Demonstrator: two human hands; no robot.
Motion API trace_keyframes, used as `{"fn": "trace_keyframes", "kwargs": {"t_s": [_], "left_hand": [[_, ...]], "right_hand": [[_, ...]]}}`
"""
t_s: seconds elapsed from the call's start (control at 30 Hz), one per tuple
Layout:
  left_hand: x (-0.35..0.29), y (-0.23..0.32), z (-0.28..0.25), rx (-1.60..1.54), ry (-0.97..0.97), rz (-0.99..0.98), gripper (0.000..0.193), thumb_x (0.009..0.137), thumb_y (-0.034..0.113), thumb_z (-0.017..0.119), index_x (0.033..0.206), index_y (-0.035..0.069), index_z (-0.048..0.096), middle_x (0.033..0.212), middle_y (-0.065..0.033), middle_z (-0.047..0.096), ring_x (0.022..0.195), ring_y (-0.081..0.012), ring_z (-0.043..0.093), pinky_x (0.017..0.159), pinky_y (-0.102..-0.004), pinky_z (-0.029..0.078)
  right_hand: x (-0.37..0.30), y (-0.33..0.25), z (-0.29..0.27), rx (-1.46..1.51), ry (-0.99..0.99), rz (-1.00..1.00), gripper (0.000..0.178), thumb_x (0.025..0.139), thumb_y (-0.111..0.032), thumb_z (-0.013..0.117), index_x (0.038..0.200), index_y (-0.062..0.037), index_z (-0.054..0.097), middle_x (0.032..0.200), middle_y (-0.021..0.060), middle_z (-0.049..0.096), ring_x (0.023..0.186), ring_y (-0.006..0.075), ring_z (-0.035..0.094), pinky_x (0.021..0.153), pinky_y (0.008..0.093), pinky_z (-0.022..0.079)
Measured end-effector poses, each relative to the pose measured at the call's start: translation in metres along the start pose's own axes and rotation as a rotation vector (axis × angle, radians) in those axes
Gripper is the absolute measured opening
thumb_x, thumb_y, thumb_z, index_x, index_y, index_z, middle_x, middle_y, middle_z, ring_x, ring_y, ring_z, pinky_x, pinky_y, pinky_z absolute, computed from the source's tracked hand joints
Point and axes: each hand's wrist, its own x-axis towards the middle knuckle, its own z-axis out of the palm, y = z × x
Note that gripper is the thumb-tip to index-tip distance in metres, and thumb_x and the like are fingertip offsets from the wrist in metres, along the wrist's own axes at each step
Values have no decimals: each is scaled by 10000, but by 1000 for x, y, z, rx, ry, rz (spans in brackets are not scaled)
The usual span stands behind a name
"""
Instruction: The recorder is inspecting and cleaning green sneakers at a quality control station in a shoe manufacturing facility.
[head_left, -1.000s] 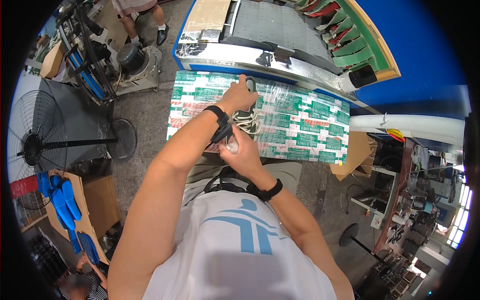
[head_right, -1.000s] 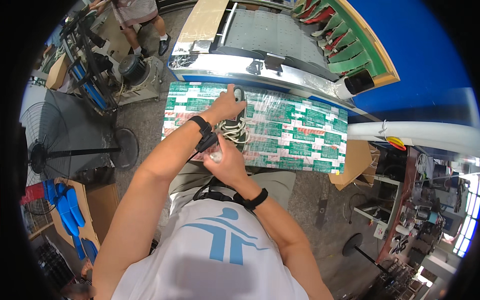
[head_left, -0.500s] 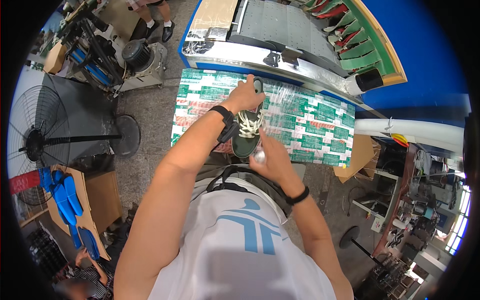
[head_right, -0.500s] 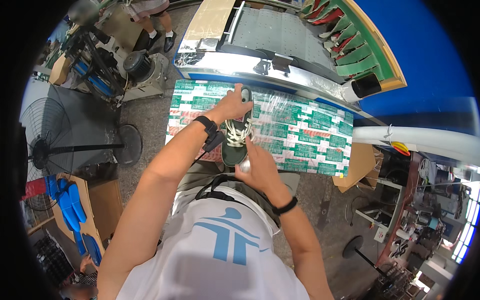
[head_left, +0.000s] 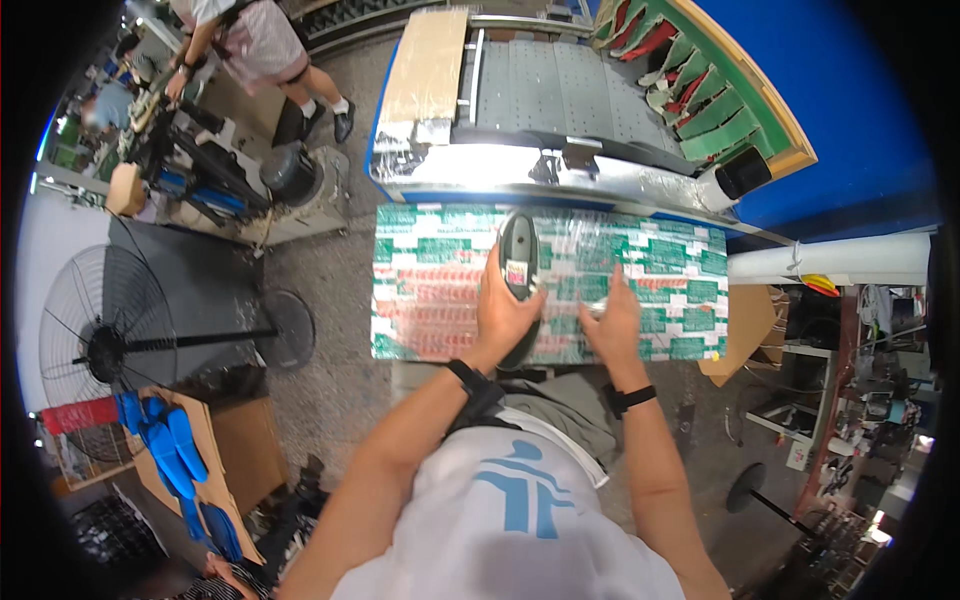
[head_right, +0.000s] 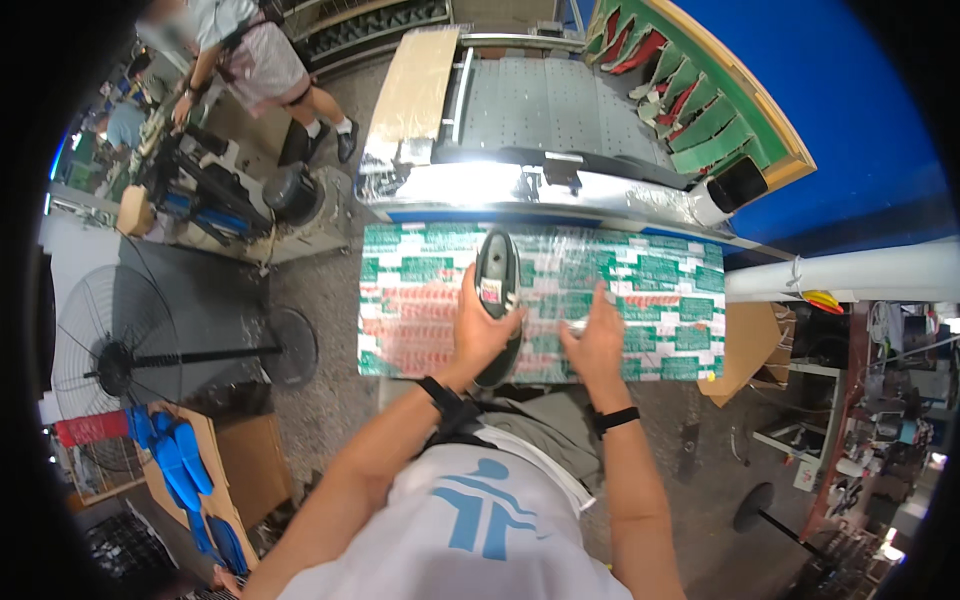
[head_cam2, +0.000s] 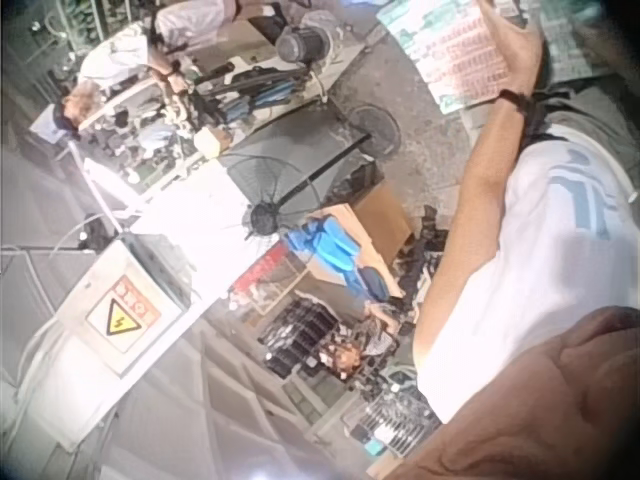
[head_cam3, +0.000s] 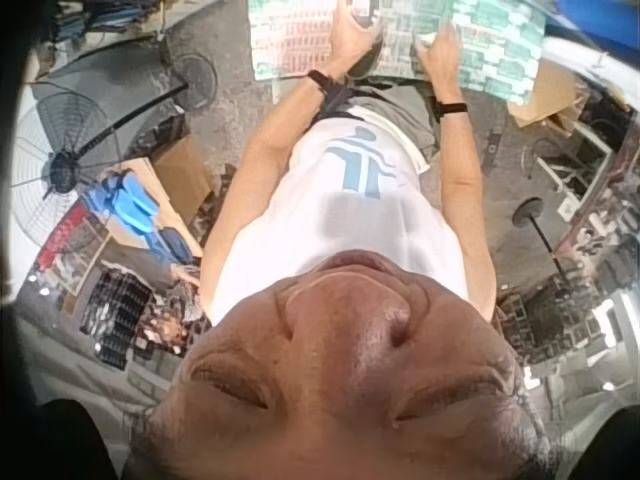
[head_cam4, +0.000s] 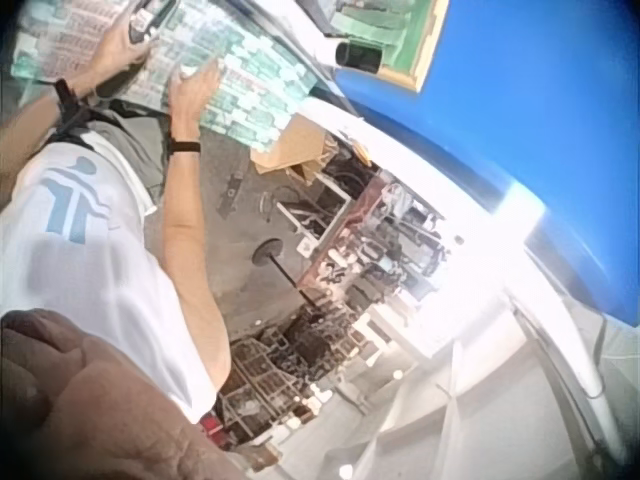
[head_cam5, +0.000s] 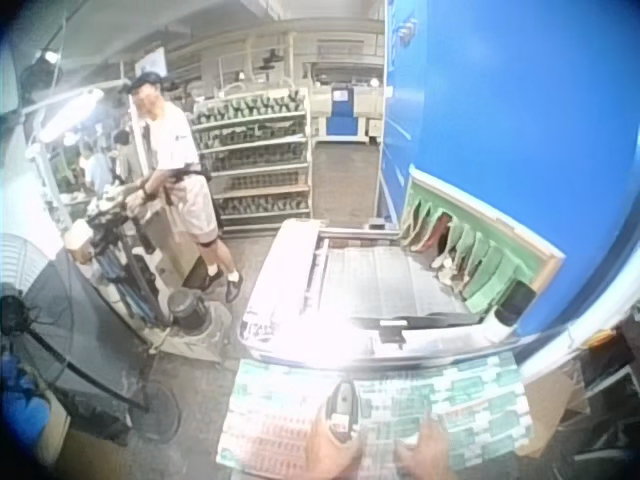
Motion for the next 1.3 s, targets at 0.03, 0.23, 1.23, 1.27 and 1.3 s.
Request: {"fn": "trace_keyframes", "kwargs": {"t_s": [0.03,0.23,1.23,1.27,1.3], "left_hand": [[-5,-2,1,14,4,-12,1102,786,281,966,1662,14,354,1420,-254,672,1307,-420,673,1095,-481,544],[24,-34,-35,-456,-218,-309,853,837,113,882,1579,18,472,1256,-138,764,1094,-268,761,955,-407,610],[150,-126,-165,259,38,358,593,962,104,729,1520,-21,570,1437,-261,682,1365,-447,634,1174,-509,490],[108,-142,-170,341,124,283,595,977,152,739,1515,-36,566,1427,-272,675,1343,-467,626,1155,-536,487],[67,-157,-174,418,196,102,609,1000,225,733,1507,-65,559,1425,-311,656,1341,-487,609,1146,-558,477]], "right_hand": [[7,14,5,-77,-15,46,967,857,-257,875,1650,54,417,1362,258,658,1266,439,608,1135,562,441],[11,49,39,-158,188,-58,669,887,-242,835,1483,-25,621,1415,200,632,1353,401,552,1226,594,357],[8,45,40,-117,181,78,426,905,-229,793,1295,-78,711,1371,194,635,1332,405,563,1243,632,353],[8,46,41,-127,195,89,432,897,-218,792,1294,-69,710,1363,199,640,1330,410,565,1244,627,351],[8,46,41,-136,199,68,438,889,-208,792,1293,-61,708,1355,204,645,1329,414,568,1245,623,349]]}}
